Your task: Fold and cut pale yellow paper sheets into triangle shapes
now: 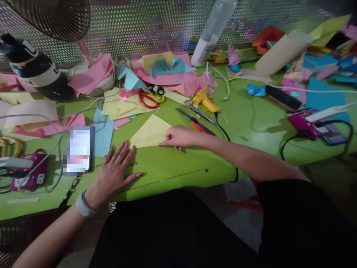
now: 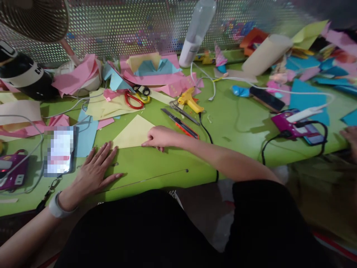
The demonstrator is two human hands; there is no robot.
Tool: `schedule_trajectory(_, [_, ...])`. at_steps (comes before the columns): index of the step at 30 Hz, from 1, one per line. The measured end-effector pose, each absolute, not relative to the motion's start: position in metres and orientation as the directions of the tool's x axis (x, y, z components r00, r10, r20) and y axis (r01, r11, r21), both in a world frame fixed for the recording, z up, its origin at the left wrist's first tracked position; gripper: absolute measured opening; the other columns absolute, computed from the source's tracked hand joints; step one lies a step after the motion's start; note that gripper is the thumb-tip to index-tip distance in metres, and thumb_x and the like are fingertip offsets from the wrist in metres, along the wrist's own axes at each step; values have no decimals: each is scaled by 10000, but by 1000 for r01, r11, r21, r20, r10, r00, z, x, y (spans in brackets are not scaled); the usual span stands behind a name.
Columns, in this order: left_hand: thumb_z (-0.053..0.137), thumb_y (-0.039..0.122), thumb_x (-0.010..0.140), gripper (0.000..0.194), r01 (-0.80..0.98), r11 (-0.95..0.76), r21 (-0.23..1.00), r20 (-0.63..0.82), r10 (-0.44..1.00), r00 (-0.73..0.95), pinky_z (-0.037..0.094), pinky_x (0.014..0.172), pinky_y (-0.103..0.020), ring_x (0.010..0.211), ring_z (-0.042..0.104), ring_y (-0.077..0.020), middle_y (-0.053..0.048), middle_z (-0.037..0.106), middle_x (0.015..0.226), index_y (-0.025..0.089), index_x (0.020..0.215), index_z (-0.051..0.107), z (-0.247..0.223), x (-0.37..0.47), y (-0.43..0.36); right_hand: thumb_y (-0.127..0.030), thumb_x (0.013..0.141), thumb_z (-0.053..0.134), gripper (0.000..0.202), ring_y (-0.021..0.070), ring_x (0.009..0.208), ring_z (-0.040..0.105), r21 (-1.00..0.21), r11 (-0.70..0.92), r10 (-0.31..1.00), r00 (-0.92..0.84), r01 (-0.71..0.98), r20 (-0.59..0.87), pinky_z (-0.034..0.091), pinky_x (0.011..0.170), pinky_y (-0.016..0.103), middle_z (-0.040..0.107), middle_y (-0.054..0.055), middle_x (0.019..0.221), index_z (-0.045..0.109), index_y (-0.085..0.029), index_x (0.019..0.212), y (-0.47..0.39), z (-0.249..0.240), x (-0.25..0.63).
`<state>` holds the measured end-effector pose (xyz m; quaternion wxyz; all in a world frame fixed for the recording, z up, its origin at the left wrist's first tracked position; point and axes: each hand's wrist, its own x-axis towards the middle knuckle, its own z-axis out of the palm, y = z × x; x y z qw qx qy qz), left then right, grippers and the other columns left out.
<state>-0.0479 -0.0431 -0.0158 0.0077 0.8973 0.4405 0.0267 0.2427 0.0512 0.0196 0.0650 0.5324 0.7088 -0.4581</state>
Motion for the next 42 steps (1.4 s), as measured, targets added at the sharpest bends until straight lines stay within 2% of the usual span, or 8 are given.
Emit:
schedule_trajectory(7, [311, 741, 927, 859, 801, -598, 31, -28, 800, 599, 316, 1182, -489, 1462, 359, -333, -182, 364, 1586, 137, 1537, 343, 6, -57, -52, -597, 735, 769, 509, 116, 423, 612, -613, -195, 553, -430, 766, -714, 452, 449, 227, 637, -4, 486, 530, -179, 571, 68, 7, 245])
schedule_trajectory(10, [295, 668, 972, 743, 803, -592, 67, -85, 799, 596, 466, 1044, -443, 1303, 548, -320, -166, 514, 1484, 139, 1470, 454, 37, -53, -35, -586, 746, 769, 502, 118, 422, 620, -621, -198, 520, -455, 759, -723, 447, 437, 223, 642, 0, 483, 534, -176, 577, 72, 2, 246])
schedule_trajectory(12, [302, 583, 1002, 629, 836, -542, 90, -33, 837, 546, 478, 1005, -447, 1232, 582, -315, -153, 569, 1418, 154, 1405, 524, 53, -44, -13, -577, 749, 772, 496, 123, 422, 624, -630, -208, 513, -465, 748, -722, 456, 438, 227, 648, 0, 487, 524, -180, 587, 73, 1, 247])
schedule_trajectory(15, [370, 510, 985, 506, 783, -575, 237, -100, 787, 609, 477, 957, -403, 1150, 600, -284, -137, 654, 1233, 153, 1221, 640, 58, -23, 27, -582, 741, 779, 498, 131, 429, 630, -636, -222, 522, -461, 739, -718, 471, 452, 234, 642, -5, 479, 513, -185, 601, 72, 1, 247])
schedule_trajectory(17, [410, 480, 956, 434, 733, -561, 386, -262, 695, 670, 482, 850, -334, 967, 638, -225, -96, 697, 1084, 174, 1092, 686, 52, -8, 50, -591, 725, 788, 505, 131, 426, 627, -637, -217, 532, -457, 740, -713, 473, 456, 235, 632, -11, 470, 511, -185, 609, 71, 3, 246])
schedule_trajectory(24, [491, 498, 869, 373, 802, -414, 429, -462, 663, 589, 330, 584, -277, 623, 525, -155, -27, 651, 717, 175, 836, 675, 35, 18, 73, -589, 736, 783, 513, 117, 409, 614, -621, -208, 542, -439, 756, -716, 442, 424, 212, 620, -17, 460, 499, -181, 611, 69, 8, 243])
schedule_trajectory(35, [484, 614, 864, 480, 870, -377, 319, -470, 734, 491, 295, 579, -289, 584, 490, -152, -25, 612, 648, 196, 651, 589, 42, -2, 66, -560, 742, 792, 493, 124, 427, 626, -614, -231, 495, -452, 754, -742, 485, 448, 228, 671, 14, 509, 517, -176, 603, 74, 5, 244])
schedule_trajectory(42, [463, 484, 919, 390, 845, -448, 292, -419, 734, 535, 308, 724, -306, 674, 498, -153, -17, 610, 735, 186, 679, 539, 34, -9, 64, -507, 794, 770, 458, 120, 416, 620, -616, -210, 493, -462, 759, -737, 467, 433, 223, 668, 4, 508, 511, -178, 610, 74, 7, 244])
